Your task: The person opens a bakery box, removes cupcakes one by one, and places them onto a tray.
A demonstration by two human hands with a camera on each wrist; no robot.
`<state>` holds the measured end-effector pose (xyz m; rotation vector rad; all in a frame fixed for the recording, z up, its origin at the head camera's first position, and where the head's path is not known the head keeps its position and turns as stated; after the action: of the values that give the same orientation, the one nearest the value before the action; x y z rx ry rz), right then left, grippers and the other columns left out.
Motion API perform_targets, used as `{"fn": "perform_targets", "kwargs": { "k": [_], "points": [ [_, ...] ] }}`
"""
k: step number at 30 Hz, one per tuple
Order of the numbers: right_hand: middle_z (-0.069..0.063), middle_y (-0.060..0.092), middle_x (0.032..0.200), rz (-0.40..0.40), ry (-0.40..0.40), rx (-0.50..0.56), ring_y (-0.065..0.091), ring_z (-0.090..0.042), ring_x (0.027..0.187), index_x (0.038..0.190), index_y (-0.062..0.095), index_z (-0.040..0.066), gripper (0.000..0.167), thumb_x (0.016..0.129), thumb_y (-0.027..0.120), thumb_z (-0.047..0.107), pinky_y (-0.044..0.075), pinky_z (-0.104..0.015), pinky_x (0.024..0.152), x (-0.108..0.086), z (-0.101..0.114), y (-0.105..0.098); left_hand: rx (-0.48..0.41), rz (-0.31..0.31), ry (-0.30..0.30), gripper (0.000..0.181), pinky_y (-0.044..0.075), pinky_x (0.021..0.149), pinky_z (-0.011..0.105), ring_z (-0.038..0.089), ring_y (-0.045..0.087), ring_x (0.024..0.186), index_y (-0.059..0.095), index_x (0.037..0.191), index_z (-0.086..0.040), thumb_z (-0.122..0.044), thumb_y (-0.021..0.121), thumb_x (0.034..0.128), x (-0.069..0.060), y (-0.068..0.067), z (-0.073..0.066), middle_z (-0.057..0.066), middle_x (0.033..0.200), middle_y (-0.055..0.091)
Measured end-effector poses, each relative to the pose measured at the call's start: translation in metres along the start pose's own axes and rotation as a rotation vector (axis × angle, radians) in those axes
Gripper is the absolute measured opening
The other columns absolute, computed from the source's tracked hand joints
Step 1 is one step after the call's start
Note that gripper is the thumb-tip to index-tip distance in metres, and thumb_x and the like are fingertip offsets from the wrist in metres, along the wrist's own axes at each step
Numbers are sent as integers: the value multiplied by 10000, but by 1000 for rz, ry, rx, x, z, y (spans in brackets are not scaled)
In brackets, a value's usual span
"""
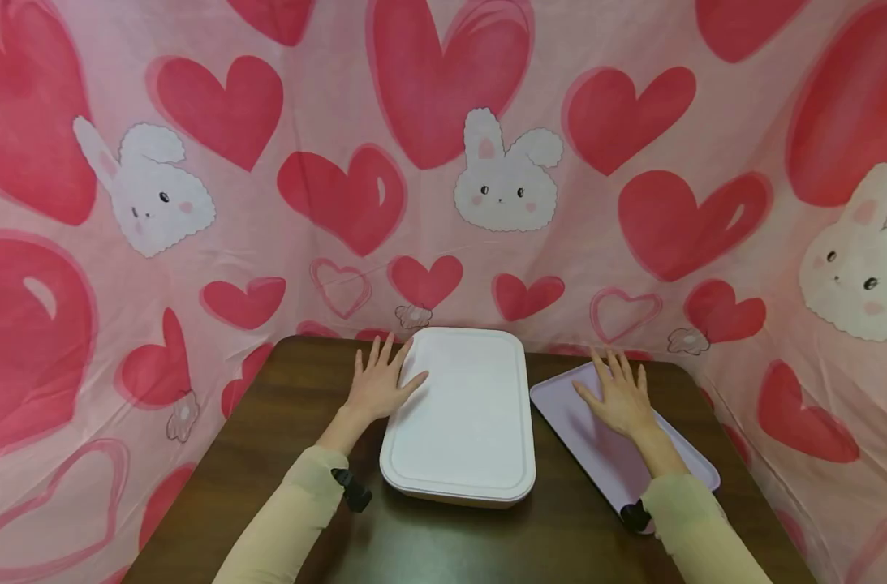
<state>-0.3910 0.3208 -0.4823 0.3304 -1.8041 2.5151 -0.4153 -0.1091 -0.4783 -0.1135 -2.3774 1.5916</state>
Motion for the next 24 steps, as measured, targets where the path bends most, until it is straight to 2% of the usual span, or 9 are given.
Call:
{"fn": "perform_targets", "kwargs": {
  "k": [5,13,20,24],
  "points": [
    [-321,136,1810,19,11,6,71,-573,1680,1779,130,140,907,1101,542,578,-29,-824,1306,-5,-9,-1,8,17,15,860,57,1361,762,447,86,1734,293,1758,-269,-684,540,1047,0,2,-11,184,1846,200],
    [-314,141,1812,4,13,27,101,-607,1659,1785,121,179,912,1089,588,539,7,-847,1289,-20,-23,-3,0,35,54,858,69,1359,763,455,116,1728,290,1758,-280,-694,526,1045,-2,9,-35,182,1849,188],
    [-308,147,1813,22,21,37,24,-600,1675,1776,160,136,895,1095,580,536,-4,-843,1291,-34,-41,2,-29,50,71,852,61,1360,763,431,79,1738,299,1755,-281,-701,515,1047,-4,15,-52,177,1847,200],
    [-339,149,1799,11,22,58,7,-614,1670,1776,158,131,894,1092,600,501,-3,-841,1292,-42,-52,3,-31,59,91,850,78,1356,769,457,111,1729,301,1755,-275,-696,518,1049,-8,17,-62,182,1845,205]
  ]
}}
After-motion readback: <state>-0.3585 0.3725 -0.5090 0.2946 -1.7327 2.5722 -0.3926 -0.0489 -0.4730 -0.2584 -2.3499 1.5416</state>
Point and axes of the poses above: each hand's wrist, its own x-axis towards the middle knuckle, its own y-axis out of the palm, z = x × y, the point moved 10 cm from there along x, towards the middle knuckle
